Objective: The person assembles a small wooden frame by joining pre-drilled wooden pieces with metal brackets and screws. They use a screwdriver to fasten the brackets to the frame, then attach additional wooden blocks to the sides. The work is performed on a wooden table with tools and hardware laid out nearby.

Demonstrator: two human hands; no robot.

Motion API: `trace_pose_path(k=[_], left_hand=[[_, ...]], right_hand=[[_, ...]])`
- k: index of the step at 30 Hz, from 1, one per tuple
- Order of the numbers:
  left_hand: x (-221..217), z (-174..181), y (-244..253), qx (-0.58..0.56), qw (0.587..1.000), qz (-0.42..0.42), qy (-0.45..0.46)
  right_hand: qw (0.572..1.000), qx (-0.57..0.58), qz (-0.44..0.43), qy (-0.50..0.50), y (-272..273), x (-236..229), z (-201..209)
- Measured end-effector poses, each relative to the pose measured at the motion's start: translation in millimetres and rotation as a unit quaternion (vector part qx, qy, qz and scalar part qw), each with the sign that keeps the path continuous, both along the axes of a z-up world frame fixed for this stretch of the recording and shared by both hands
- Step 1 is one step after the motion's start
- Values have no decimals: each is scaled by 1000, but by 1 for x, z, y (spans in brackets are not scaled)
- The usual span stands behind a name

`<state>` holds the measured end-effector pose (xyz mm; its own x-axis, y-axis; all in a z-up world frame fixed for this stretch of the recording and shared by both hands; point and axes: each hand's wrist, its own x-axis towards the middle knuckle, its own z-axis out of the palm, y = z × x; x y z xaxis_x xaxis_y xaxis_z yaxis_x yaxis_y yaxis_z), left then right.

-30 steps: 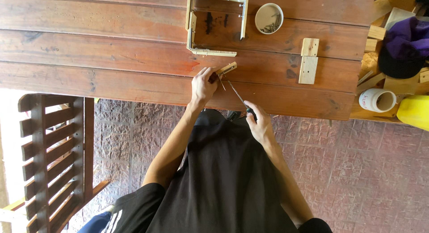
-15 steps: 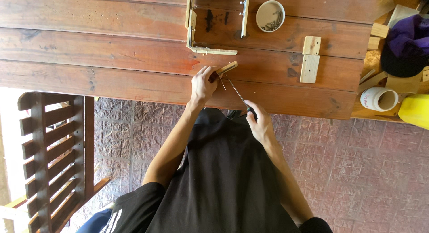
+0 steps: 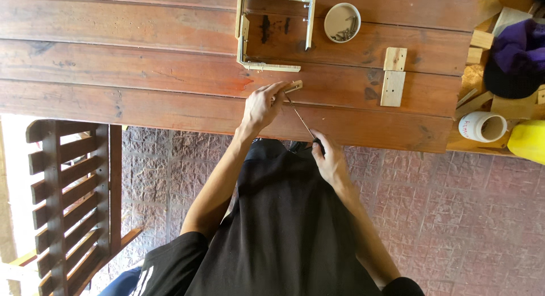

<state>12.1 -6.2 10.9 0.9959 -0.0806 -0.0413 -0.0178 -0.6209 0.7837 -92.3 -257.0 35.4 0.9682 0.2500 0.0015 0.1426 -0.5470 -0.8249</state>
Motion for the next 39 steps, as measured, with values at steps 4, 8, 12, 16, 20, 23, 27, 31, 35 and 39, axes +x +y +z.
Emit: trace_pose_path(k=[4, 8, 12, 16, 20, 23, 27, 31, 35, 39], left_hand=[[1, -11, -3, 5, 1000, 13, 6], [-1, -18, -9, -15, 999, 35, -15], [2, -16, -10, -29, 998, 48, -31], [1, -22, -11, -42, 997, 59, -31], [1, -16, -12, -56, 996, 57, -38], [-2, -10, -13, -52, 997, 53, -31], [-6, 2, -11, -28, 998, 49, -8], [-6, -20, -14, -28, 998, 44, -30], [-8, -19, -17, -61, 995, 75, -39], [-2, -11, -13, -66, 995, 75, -26]], right_hand=[[1000, -10, 0, 1, 7, -6, 0], [999, -25, -3, 20, 15, -12, 2], [997, -11, -28, 72, 27, -10, 11], [969, 79, -77, 220, 30, -15, 8], [760, 413, -177, 470, 25, -7, 16], [625, 534, -200, 533, 19, -5, 21], [843, 273, -161, 435, 17, -11, -11], [989, -78, -86, 93, 35, -11, 21], [975, -3, -109, 193, 43, -7, 29], [755, 396, -228, 470, 44, -6, 16]])
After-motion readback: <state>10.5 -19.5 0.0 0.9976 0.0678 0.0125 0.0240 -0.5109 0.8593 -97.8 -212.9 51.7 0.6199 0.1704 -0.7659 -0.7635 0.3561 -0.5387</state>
